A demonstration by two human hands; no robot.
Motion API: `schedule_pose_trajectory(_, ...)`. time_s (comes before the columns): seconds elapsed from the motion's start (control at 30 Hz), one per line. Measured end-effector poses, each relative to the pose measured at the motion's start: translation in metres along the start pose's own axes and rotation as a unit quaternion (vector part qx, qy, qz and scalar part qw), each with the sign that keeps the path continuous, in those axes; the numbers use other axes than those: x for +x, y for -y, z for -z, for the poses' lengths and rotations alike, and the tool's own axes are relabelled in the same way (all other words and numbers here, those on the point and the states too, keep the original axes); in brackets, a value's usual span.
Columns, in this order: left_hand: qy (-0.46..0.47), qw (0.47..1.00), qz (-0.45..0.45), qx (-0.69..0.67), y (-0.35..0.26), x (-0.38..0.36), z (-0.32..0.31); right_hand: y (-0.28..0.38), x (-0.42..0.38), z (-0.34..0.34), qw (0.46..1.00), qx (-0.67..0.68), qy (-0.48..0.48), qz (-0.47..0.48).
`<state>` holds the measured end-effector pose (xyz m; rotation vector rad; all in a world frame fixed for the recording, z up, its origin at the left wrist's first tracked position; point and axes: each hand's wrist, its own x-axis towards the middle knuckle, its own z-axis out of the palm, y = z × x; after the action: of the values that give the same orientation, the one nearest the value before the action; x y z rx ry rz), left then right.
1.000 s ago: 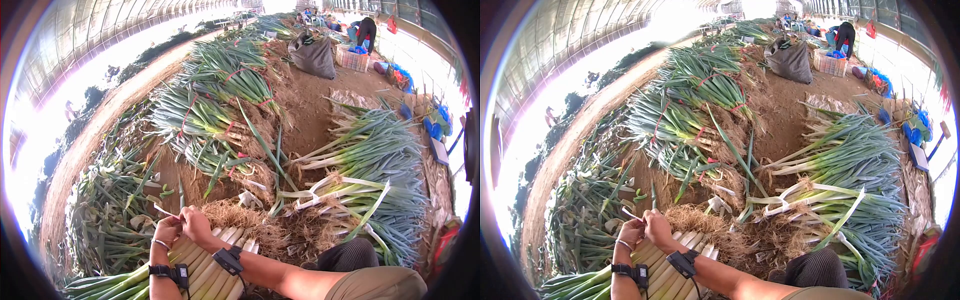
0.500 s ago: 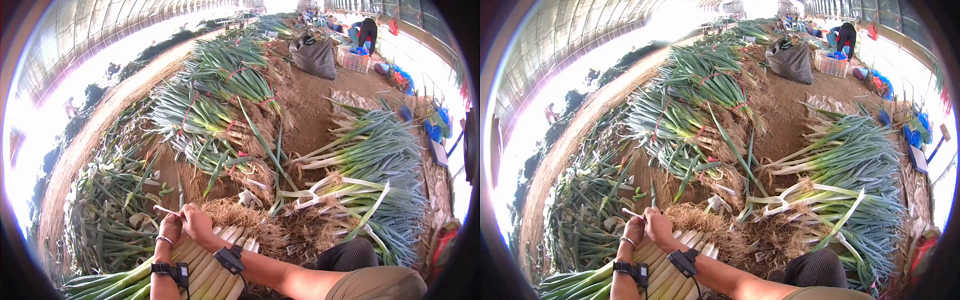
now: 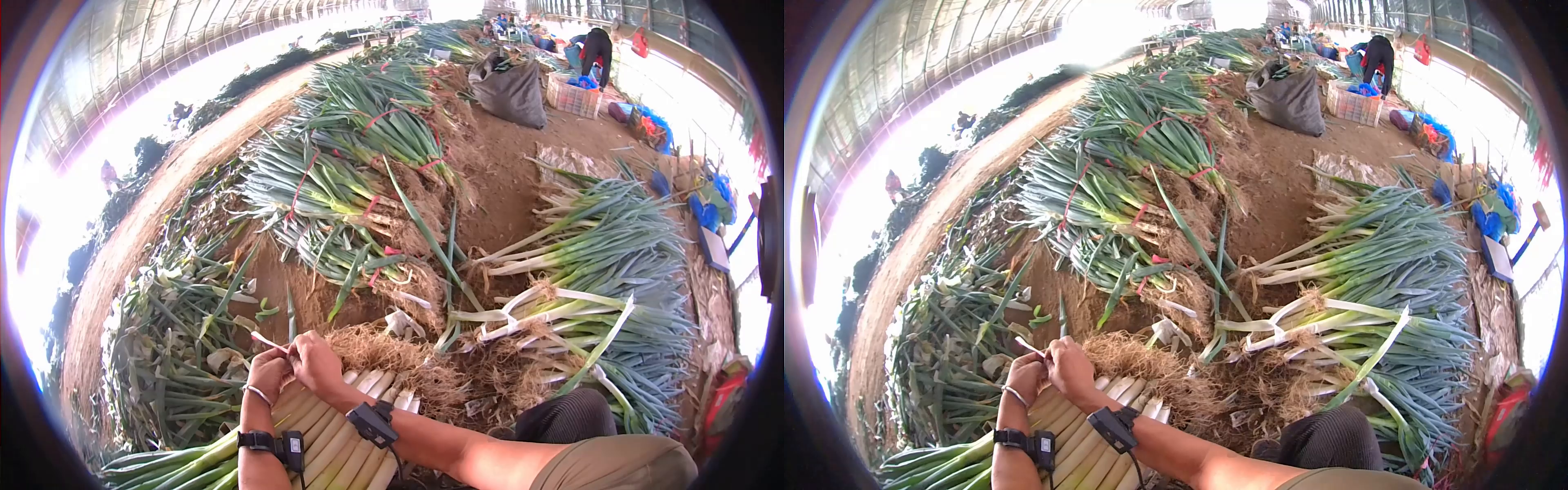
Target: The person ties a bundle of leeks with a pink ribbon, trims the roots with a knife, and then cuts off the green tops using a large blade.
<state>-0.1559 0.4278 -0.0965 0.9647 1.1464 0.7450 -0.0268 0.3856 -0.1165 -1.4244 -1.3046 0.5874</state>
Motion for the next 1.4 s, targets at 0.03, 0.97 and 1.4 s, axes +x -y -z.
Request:
schedule_pose_trajectory(0.03, 0.002, 1.0, 0.0, 0.001, -0.003, -0.003, 0.0, -0.001, 0.001, 0.0, 1.0, 0.0, -0.016, 0.013)
schedule_pose_trajectory(0.97, -0.124, 0.987, -0.017, -0.106, 0.032, 0.028, 0.032, 0.007, 0.005, -0.005, 0.874, 0.456, 0.126, -0.113)
schedule_pose_trajectory(1.4, -0.216, 0.941, -0.043, 0.258, 0.026, 0.024, 0.009, 0.0, 0.003, 0.006, 0.911, 0.344, 0.137, -0.183)
